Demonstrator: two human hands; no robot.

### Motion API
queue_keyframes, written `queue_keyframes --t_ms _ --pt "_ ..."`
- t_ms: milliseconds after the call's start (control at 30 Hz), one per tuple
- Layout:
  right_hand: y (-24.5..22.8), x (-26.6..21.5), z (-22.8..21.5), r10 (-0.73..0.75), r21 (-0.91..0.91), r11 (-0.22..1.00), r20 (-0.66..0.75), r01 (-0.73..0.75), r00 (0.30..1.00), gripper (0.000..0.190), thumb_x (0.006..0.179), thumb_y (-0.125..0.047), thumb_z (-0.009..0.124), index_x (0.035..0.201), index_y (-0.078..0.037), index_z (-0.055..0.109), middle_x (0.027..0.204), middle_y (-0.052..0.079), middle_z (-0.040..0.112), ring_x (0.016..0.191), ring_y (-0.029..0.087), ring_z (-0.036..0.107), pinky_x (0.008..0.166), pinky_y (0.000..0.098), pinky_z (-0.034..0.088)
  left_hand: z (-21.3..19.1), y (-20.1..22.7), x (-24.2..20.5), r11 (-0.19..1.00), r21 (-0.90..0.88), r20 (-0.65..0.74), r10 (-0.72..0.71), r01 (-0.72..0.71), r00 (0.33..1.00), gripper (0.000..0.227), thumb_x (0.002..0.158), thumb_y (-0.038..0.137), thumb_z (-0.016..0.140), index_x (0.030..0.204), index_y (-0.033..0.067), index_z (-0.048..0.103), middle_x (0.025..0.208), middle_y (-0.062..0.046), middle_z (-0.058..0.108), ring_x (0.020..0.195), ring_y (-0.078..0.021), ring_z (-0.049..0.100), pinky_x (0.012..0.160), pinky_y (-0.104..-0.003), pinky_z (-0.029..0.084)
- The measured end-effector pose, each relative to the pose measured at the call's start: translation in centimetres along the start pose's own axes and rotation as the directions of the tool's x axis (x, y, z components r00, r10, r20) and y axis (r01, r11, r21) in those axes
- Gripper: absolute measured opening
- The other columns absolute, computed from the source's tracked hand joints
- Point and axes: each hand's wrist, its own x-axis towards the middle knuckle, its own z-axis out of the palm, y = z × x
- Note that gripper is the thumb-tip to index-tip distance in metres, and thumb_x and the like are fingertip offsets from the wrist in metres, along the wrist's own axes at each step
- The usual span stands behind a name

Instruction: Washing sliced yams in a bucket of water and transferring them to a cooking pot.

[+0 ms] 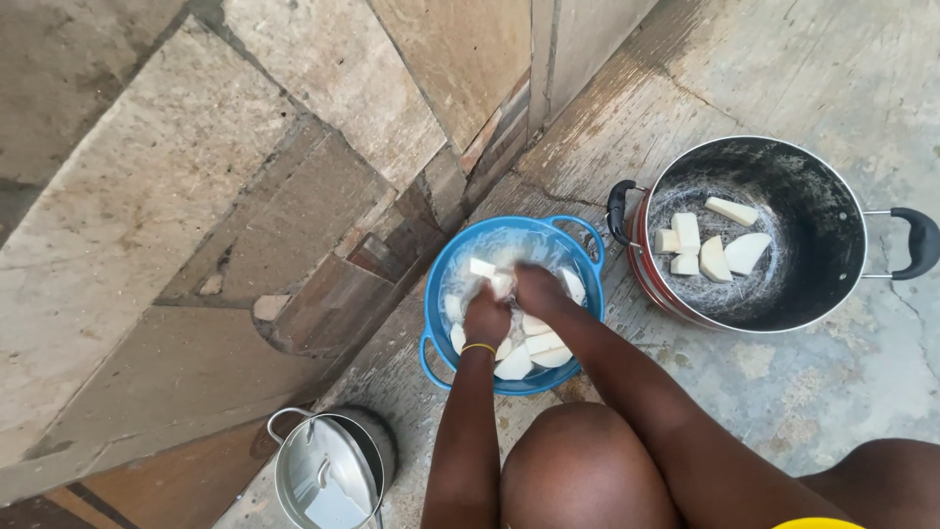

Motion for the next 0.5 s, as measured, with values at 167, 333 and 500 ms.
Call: queue_keyframes --t_ms 167,333,500 --pt "-5.4 -1.5 -4.6 0.221 0.039 0.972 0.163 -0.230 0.962 0.034 0.099 -0.030 0.058 0.117 -0.002 0.059 0.112 0.026 0.069 0.108 0.041 0.068 0.094 0.0517 0.052 0.1 -0.1 -0.4 0.959 -0.280 -0.111 0.020 -0.051 0.994 0.056 0.098 0.029 0.061 0.147 0.0073 0.044 0.111 -0.026 0.070 0.103 -0.0464 0.068 0.088 -0.052 0.053" --pt "-6.1 -1.5 -4.2 0.215 0.091 0.970 0.100 -0.224 0.972 0.039 0.100 -0.032 0.053 0.120 0.001 0.053 0.109 0.023 0.072 0.103 0.040 0.069 0.089 0.0524 0.053 -1.7 1.0 -0.6 0.836 -0.540 -0.142 0.020 -0.095 0.990 0.051 0.099 0.020 0.057 0.147 0.0136 0.041 0.117 -0.023 0.070 0.108 -0.0411 0.068 0.091 -0.048 0.053" --pt "-7.1 -1.7 -5.4 0.246 0.113 0.962 0.036 -0.249 0.968 0.040 0.102 -0.040 0.052 0.118 -0.004 0.056 0.102 0.022 0.072 0.098 0.042 0.069 0.085 0.0539 0.052 -0.6 0.5 -0.3 0.795 -0.538 -0.280 0.145 -0.280 0.949 0.039 0.104 0.016 0.054 0.142 0.0119 0.047 0.116 -0.020 0.069 0.102 -0.0325 0.068 0.084 -0.044 0.053"
